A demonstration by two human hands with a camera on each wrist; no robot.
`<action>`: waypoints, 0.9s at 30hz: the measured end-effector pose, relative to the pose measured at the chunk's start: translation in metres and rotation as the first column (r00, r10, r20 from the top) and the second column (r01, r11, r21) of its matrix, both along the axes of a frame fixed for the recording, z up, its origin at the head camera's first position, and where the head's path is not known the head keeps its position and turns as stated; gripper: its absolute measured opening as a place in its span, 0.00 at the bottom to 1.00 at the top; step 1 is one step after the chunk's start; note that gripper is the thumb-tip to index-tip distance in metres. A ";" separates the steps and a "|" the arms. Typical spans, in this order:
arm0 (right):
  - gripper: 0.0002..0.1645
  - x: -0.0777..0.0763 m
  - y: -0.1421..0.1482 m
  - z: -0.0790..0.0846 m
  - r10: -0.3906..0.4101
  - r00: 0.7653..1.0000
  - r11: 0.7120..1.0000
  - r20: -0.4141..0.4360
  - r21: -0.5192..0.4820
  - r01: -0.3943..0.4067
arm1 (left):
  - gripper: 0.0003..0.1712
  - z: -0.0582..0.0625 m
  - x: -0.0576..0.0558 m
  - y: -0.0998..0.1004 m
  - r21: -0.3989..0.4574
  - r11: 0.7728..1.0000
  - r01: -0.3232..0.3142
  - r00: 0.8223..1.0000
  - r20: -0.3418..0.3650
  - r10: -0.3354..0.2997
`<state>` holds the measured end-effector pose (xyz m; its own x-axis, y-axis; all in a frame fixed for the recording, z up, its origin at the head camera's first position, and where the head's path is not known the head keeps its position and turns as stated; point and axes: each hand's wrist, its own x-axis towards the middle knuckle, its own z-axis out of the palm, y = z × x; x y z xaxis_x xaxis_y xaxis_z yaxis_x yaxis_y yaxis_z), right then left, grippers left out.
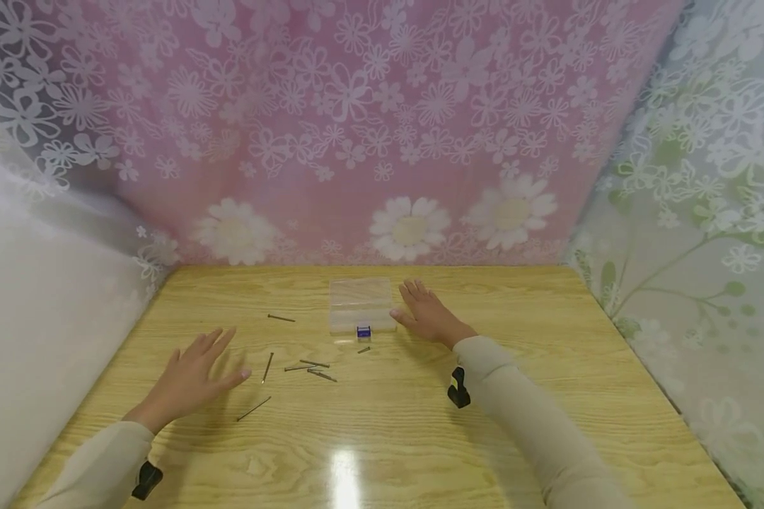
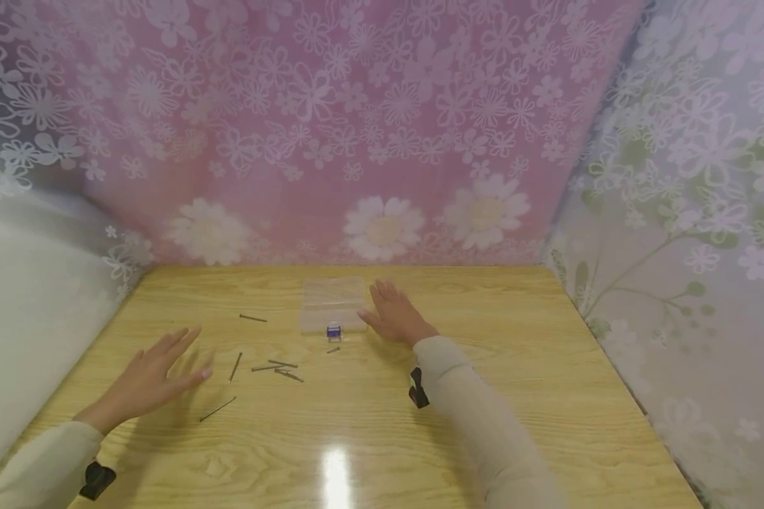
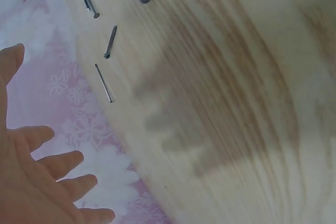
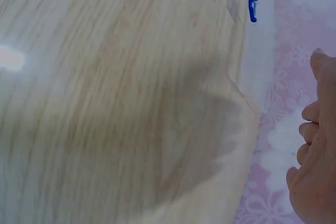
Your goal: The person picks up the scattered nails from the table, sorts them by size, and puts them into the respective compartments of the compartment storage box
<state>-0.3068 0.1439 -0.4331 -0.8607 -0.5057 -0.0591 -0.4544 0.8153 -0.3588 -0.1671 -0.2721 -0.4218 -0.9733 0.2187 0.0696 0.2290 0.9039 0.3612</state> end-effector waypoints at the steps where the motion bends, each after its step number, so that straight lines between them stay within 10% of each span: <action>1: 0.44 -0.001 -0.003 -0.004 -0.007 1.000 1.000 0.001 -0.001 0.007 | 0.51 -0.002 0.001 0.000 0.002 1.000 -0.002 1.000 -0.002 0.002; 10: 0.43 -0.006 -0.028 -0.038 -0.042 0.999 0.998 0.003 -0.038 0.042 | 0.52 -0.017 0.008 0.001 0.057 0.998 0.004 1.000 -0.002 -0.004; 27: 0.38 -0.004 -0.038 -0.055 -0.065 0.997 0.998 -0.041 0.021 0.065 | 0.48 -0.041 0.027 -0.001 0.071 0.996 0.053 0.998 -0.033 -0.051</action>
